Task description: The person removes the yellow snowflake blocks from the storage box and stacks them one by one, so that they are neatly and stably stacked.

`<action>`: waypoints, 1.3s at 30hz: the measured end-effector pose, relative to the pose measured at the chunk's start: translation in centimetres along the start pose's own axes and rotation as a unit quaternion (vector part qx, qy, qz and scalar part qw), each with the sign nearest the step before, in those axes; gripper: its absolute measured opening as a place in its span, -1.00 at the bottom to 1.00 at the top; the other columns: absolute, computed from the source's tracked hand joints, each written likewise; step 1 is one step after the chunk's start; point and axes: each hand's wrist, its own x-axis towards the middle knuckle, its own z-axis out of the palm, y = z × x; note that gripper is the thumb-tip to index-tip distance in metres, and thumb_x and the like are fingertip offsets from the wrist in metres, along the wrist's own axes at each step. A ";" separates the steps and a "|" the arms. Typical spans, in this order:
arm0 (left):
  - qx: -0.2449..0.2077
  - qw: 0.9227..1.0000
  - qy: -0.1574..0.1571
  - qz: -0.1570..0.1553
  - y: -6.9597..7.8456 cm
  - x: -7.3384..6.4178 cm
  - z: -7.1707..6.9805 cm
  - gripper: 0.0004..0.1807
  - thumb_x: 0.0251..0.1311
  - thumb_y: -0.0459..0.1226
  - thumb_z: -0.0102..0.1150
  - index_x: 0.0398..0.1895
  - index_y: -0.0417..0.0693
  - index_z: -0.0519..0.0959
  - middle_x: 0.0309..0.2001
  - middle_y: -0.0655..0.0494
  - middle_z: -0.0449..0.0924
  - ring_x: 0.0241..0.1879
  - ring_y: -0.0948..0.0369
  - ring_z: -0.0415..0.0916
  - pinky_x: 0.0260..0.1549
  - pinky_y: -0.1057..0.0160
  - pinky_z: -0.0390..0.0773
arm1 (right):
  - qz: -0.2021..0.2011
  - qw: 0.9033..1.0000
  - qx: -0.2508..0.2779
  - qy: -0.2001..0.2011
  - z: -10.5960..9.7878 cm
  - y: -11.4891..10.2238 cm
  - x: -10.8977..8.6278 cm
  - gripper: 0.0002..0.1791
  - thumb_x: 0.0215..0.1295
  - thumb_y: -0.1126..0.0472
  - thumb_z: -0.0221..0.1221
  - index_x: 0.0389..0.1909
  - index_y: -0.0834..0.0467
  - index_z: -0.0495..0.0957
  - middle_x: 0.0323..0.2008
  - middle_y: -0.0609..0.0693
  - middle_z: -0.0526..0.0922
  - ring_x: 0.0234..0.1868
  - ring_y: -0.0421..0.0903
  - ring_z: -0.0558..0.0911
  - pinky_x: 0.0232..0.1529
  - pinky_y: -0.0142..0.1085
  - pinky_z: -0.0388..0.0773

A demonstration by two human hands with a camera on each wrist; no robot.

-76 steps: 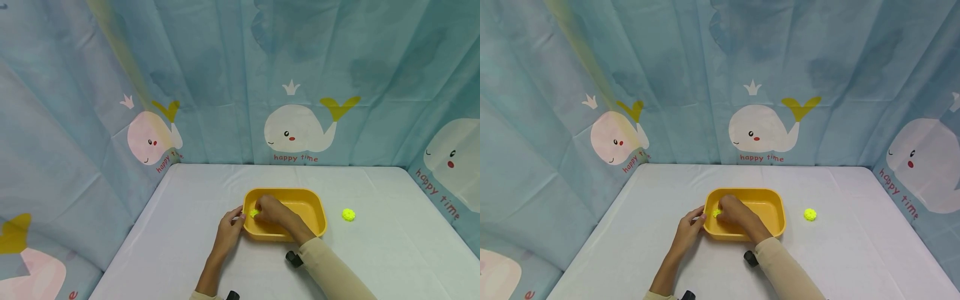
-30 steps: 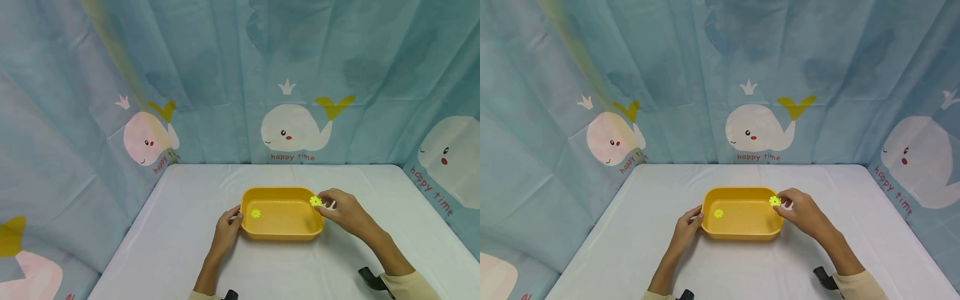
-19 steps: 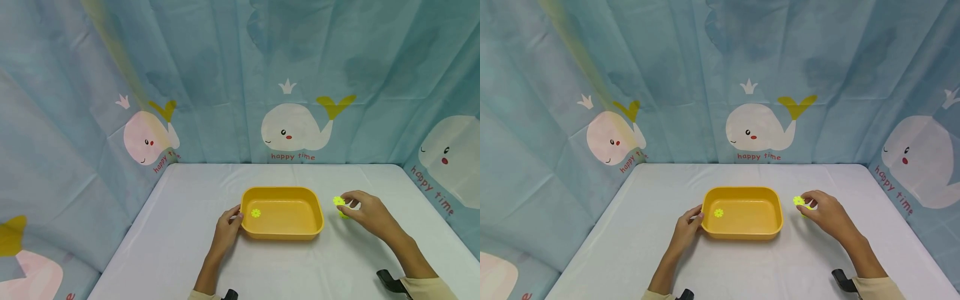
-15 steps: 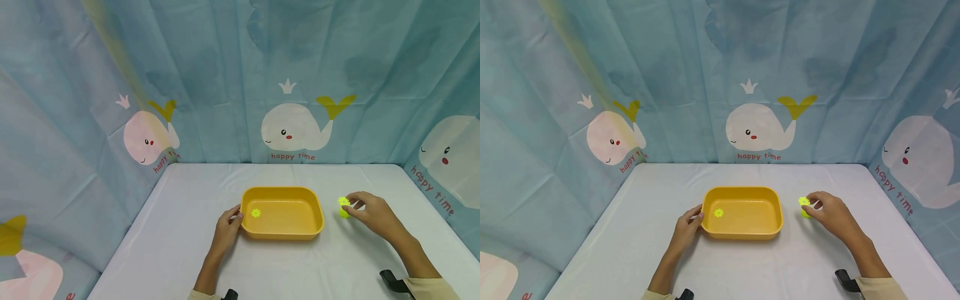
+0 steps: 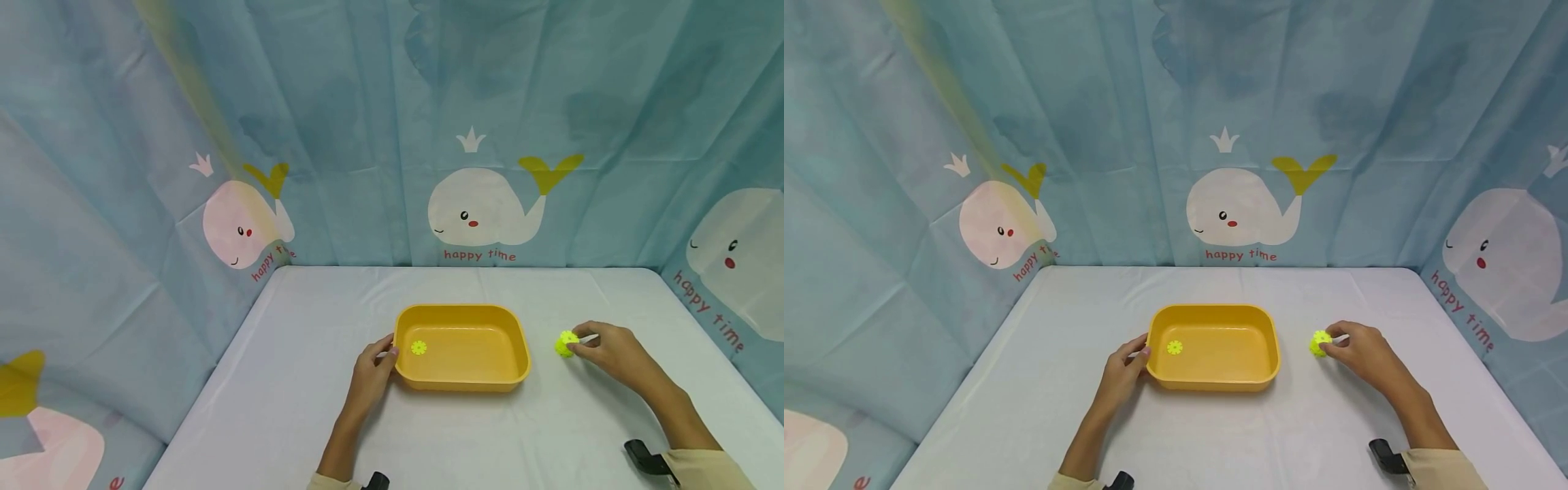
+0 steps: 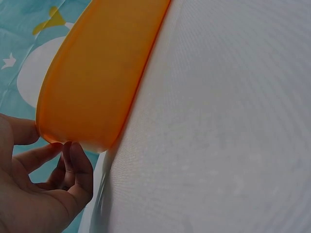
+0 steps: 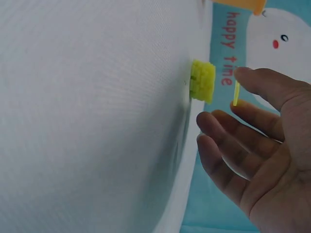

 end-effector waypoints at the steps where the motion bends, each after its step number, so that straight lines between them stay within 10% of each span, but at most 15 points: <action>1: -0.001 1.000 0.000 -0.001 0.0 0.0 0.0 -0.51 0.57 -0.14 0.11 0.47 -0.07 0.53 0.17 -0.07 0.53 0.06 0.06 0.64 -0.09 0.34 0.73 | 0.000 1.000 0.001 -0.002 0.0 0.0 0.0 -0.53 0.37 0.06 0.41 0.06 0.38 0.64 -0.02 0.39 0.74 -0.10 0.27 0.76 -0.27 0.00 0.76; 39: -0.011 1.000 -0.003 0.002 -0.2 0.0 0.0 -0.51 0.58 -0.14 0.11 0.47 -0.09 0.52 0.19 -0.08 0.53 0.07 0.05 0.65 -0.09 0.33 0.74 | 0.011 0.999 0.001 -0.039 0.6 0.7 0.5 -0.53 0.36 0.08 0.41 0.08 0.37 0.64 -0.07 0.28 0.74 -0.10 0.17 0.72 -0.21 -0.03 0.75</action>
